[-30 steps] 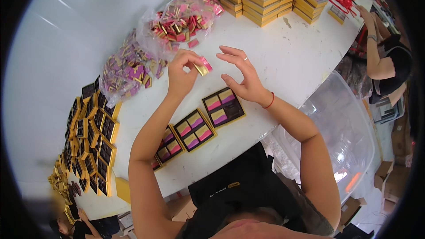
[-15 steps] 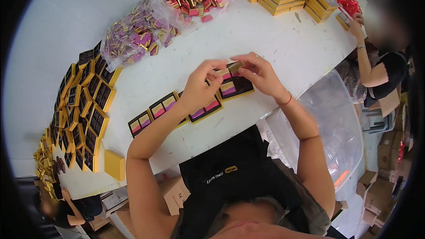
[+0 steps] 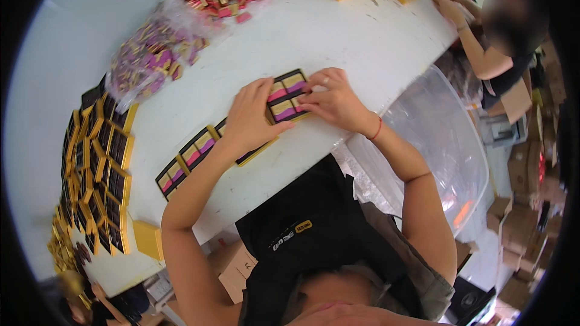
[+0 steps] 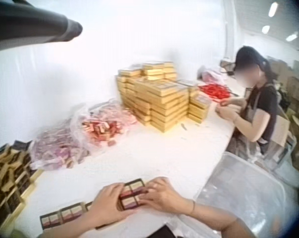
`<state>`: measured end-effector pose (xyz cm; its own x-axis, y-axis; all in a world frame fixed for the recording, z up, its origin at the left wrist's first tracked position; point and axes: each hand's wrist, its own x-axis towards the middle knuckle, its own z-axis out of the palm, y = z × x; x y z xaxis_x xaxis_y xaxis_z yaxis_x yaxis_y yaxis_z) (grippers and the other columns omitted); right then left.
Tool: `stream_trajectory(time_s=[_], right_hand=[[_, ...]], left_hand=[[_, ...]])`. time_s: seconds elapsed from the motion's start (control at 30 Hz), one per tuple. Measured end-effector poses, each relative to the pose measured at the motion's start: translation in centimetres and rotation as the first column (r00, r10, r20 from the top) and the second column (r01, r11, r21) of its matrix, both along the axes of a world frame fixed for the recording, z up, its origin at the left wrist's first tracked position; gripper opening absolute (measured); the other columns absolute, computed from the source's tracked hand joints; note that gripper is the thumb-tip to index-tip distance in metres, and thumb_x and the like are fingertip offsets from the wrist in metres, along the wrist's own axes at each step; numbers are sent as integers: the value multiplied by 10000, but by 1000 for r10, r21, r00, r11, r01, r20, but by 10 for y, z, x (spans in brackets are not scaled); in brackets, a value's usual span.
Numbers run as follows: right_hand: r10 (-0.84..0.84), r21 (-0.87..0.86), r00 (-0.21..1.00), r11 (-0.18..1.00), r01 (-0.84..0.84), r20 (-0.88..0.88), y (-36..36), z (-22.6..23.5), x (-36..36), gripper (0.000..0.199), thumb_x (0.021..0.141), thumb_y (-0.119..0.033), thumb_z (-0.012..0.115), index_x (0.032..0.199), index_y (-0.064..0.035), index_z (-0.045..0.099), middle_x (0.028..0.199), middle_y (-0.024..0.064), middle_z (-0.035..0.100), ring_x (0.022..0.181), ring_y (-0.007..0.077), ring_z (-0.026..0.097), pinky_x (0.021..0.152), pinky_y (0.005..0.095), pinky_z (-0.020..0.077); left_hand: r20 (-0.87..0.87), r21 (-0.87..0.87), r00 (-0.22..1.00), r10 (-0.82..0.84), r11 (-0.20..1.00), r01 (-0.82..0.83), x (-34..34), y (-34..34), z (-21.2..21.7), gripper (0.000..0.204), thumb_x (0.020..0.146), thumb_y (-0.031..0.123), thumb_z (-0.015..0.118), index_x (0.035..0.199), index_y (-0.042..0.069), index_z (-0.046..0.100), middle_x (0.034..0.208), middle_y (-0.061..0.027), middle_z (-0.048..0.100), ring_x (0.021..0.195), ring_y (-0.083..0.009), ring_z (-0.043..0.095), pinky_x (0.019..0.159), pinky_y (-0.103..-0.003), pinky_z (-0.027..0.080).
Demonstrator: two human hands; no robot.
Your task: The person assembles small square cosmetic palettes by placing pink and purple inserts into black trays with gold borders. They then cover the filled trays with clear plastic lids and stack the completed units on the table.
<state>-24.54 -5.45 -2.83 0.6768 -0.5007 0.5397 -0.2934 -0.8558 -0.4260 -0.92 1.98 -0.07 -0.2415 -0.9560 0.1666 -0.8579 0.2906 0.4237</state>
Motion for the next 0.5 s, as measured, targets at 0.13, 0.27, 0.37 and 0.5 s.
stream_trajectory(time_s=[0.13, 0.27, 0.37, 0.5], right_hand=[[-29, -124, 989, 992, 11, -142, 26, 8, -11, 421, 867, -342, 703, 1212, -109, 647, 1392, 115, 489, 1289, 325, 445, 1100, 530, 295], [-471, -21, 876, 880, 475, 104, 28, -22, -96, 439, 894, -322, 681, 1271, -111, 604, 1435, 148, 452, 1300, 354, 431, 1111, 517, 287], [-881, 99, 448, 464, 880, 151, 19, -87, -203, 445, 887, -276, 687, 1286, -105, 584, 1397, 169, 497, 1281, 373, 446, 1095, 480, 328], [-881, 280, -83, -235, 931, -465, 69, -184, -335, 822, 771, -640, 691, 1332, -64, 520, 1369, 195, 520, 1279, 375, 454, 1050, 494, 373]], left_hand=[[23, -56, 997, -69, 996, 70, 4, -1, -13, 943, 706, 384, 825, 1425, -42, 390, 1430, -220, 437, 1322, -370, 406, 1112, -467, 324], [71, -27, 993, -97, 995, 99, 1, 38, 18, 826, 764, 282, 787, 1434, -14, 404, 1525, -229, 340, 1394, -405, 329, 1135, -500, 279], [-134, 75, 975, -177, 979, 188, 11, 94, 43, 687, 778, 193, 764, 1380, 8, 488, 1508, -234, 371, 1368, -400, 376, 1119, -481, 311], [-270, 174, 962, -50, 980, 100, 10, 151, 37, 508, 818, 167, 732, 1279, 14, 582, 1439, -228, 461, 1260, -360, 510, 1040, -430, 415]])
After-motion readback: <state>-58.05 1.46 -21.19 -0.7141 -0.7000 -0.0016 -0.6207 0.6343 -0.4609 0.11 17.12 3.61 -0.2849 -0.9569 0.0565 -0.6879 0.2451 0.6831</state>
